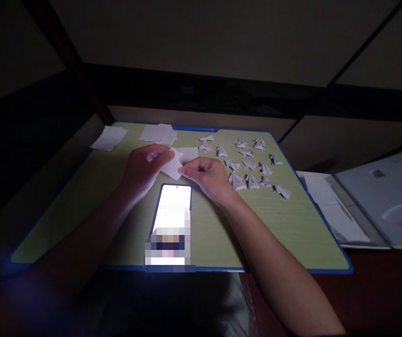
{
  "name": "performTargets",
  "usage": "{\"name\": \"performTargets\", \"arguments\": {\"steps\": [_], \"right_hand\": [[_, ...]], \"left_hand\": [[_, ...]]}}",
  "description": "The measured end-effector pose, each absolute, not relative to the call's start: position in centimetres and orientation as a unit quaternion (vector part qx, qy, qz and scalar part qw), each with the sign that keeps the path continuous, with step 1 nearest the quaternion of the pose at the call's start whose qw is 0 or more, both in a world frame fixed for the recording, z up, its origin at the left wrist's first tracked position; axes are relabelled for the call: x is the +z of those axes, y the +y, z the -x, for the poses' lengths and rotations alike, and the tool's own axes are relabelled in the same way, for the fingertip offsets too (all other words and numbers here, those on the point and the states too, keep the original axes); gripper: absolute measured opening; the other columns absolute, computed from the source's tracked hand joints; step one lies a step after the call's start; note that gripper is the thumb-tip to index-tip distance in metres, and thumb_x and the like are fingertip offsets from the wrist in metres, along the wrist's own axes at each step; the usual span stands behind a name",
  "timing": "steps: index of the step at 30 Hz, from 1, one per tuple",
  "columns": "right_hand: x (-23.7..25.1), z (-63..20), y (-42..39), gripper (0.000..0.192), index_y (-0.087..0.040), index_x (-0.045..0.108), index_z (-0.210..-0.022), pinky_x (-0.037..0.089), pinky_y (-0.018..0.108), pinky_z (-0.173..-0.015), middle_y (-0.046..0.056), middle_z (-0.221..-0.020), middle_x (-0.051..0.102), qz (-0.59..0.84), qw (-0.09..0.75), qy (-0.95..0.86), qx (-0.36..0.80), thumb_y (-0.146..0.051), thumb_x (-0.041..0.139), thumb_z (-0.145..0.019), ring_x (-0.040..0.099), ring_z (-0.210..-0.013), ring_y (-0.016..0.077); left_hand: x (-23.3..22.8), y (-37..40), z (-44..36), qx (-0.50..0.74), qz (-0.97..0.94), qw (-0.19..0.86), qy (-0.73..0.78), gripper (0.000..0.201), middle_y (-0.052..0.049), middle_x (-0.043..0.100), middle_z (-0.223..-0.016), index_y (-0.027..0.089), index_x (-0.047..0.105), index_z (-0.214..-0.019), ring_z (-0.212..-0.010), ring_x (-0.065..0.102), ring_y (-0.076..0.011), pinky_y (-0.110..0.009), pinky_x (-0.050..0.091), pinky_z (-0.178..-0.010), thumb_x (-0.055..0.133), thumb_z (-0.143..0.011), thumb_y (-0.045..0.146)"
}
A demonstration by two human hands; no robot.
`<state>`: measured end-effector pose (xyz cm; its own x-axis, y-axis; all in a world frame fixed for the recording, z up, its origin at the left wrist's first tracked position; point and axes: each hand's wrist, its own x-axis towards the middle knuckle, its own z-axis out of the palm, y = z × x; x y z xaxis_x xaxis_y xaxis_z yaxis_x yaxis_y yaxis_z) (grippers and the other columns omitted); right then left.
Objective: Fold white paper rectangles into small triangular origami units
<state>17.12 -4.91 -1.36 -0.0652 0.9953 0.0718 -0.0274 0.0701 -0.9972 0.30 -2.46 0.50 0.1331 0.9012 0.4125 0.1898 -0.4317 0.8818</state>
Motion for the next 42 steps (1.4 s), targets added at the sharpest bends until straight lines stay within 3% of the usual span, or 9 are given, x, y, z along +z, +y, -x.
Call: {"name": "performTargets", "arguments": {"steps": [9,14,25,42], "right_hand": [[0.0,-18.0,-4.9,0.025,-0.020,0.073,-0.075,0.042,0.030,-0.068,0.003,-0.077,0.071,0.440,0.530,-0.515,0.511,-0.044,0.077,-0.073,0.059,-0.070,0.0143],[-0.2,-18.3,-4.7,0.015,-0.019,0.073,-0.074,0.041,0.030,-0.068,0.002,-0.074,0.070,0.431,0.524,-0.535,0.504,-0.034,0.074,-0.074,0.058,-0.069,0.0141],[0.5,-17.4,-5.6,0.008,-0.018,0.066,-0.075,0.038,0.029,-0.059,0.000,-0.071,0.063,0.449,0.477,-0.610,0.446,-0.023,0.070,-0.070,0.053,-0.062,0.0117],[-0.1,-16.9,-5.5,0.008,-0.018,0.065,-0.073,0.039,0.029,-0.058,0.000,-0.069,0.064,0.452,0.515,-0.592,0.425,-0.024,0.070,-0.071,0.053,-0.061,0.0117]], "left_hand": [[0.2,-2.1,0.0,0.522,-0.661,0.361,0.401,0.022,0.002,0.057,-0.056,0.017,0.063,-0.063,-0.050,0.050,-0.0103,-0.023,0.038,-0.047,0.062,-0.081,0.030],[0.3,-2.1,0.1,0.520,-0.661,0.366,0.399,0.025,0.003,0.054,-0.053,0.018,0.060,-0.060,-0.049,0.049,-0.0106,-0.023,0.037,-0.046,0.062,-0.081,0.031],[-0.1,-2.0,0.1,0.527,-0.667,0.336,0.406,0.025,0.002,0.058,-0.056,0.018,0.063,-0.062,-0.050,0.051,-0.0099,-0.022,0.039,-0.046,0.062,-0.084,0.030],[0.5,-2.4,-0.1,0.527,-0.657,0.341,0.417,0.021,-0.001,0.064,-0.062,0.016,0.067,-0.070,-0.054,0.057,-0.0103,-0.021,0.043,-0.047,0.062,-0.084,0.031]]}}
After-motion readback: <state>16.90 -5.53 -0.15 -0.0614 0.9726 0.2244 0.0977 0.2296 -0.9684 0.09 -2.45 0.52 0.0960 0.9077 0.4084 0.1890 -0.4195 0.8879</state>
